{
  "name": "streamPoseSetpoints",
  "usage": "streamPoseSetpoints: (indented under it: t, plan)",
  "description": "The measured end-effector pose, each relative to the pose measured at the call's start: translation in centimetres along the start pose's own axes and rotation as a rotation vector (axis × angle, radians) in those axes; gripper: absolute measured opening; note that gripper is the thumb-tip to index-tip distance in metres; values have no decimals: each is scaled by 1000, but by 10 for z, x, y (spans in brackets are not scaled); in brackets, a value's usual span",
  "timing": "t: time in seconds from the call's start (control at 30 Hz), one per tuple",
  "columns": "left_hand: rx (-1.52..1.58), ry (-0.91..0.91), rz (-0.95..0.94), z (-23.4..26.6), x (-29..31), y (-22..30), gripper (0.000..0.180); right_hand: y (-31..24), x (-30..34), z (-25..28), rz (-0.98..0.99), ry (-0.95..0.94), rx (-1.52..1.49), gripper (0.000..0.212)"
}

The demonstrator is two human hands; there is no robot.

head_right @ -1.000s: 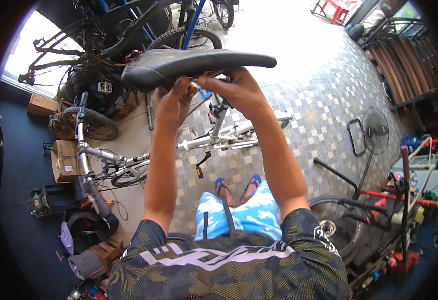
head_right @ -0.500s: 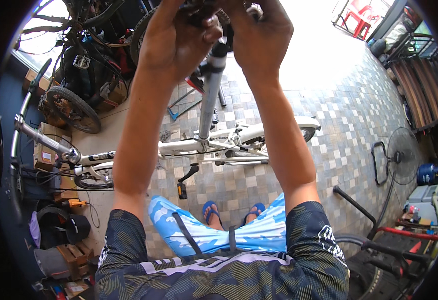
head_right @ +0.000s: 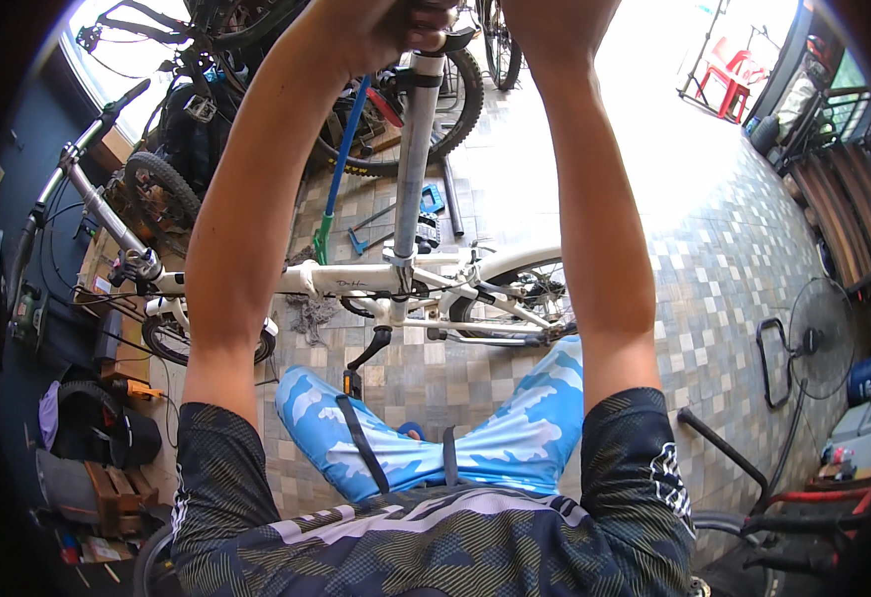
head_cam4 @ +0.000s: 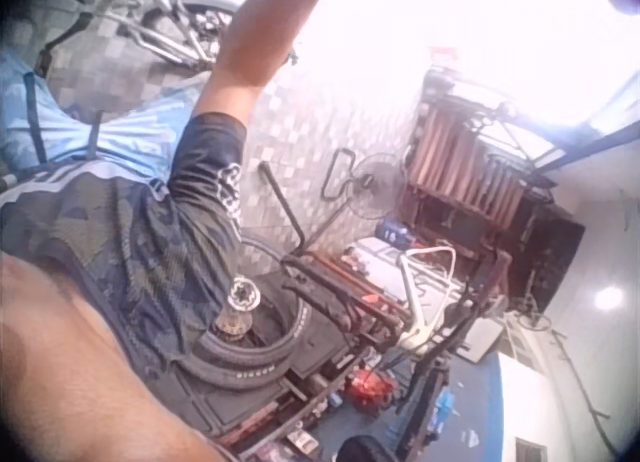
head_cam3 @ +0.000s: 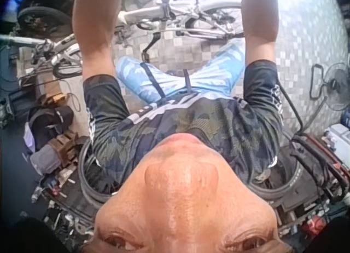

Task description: The person cleans a bicycle seat with a cloth, then installs it onto a bicycle frame by inserting the seat post and tightening the clamp with a screwdriver.

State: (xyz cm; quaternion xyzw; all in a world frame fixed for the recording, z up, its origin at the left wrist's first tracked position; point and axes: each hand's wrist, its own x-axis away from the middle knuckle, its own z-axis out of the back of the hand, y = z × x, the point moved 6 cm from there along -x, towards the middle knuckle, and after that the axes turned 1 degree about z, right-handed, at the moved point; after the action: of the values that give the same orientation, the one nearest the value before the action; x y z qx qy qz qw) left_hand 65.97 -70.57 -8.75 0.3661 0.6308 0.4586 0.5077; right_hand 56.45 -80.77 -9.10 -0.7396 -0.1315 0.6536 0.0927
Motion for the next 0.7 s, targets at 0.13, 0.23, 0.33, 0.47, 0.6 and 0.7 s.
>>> streamPoseSetpoints:
  t: [0.13, 0.23, 0.33, 0.47, 0.6, 0.7]
  plan:
    - [-320, 266, -124, 7, -1, 10, 64, 16, -23, -3, -113, -202, -309, 29]
    - [-544, 547, -286, 35, 23, 26, 62, -29, -16, -24, -76, -252, -269, 25]
    - [-606, 511, -344, 31, 26, 34, 55, -47, -23, -22, 274, -229, -45, 23]
    - [-406, 497, -421, 29, 27, 16, 41, -50, -23, -37, 234, -502, 196, 22]
    - [141, 388, -580, 27, 16, -4, 28, -88, -11, -38, 757, -276, 230, 20]
    - [256, 349, -617, 72, -1, -20, 29, -117, -13, -47, 671, -475, 204, 14]
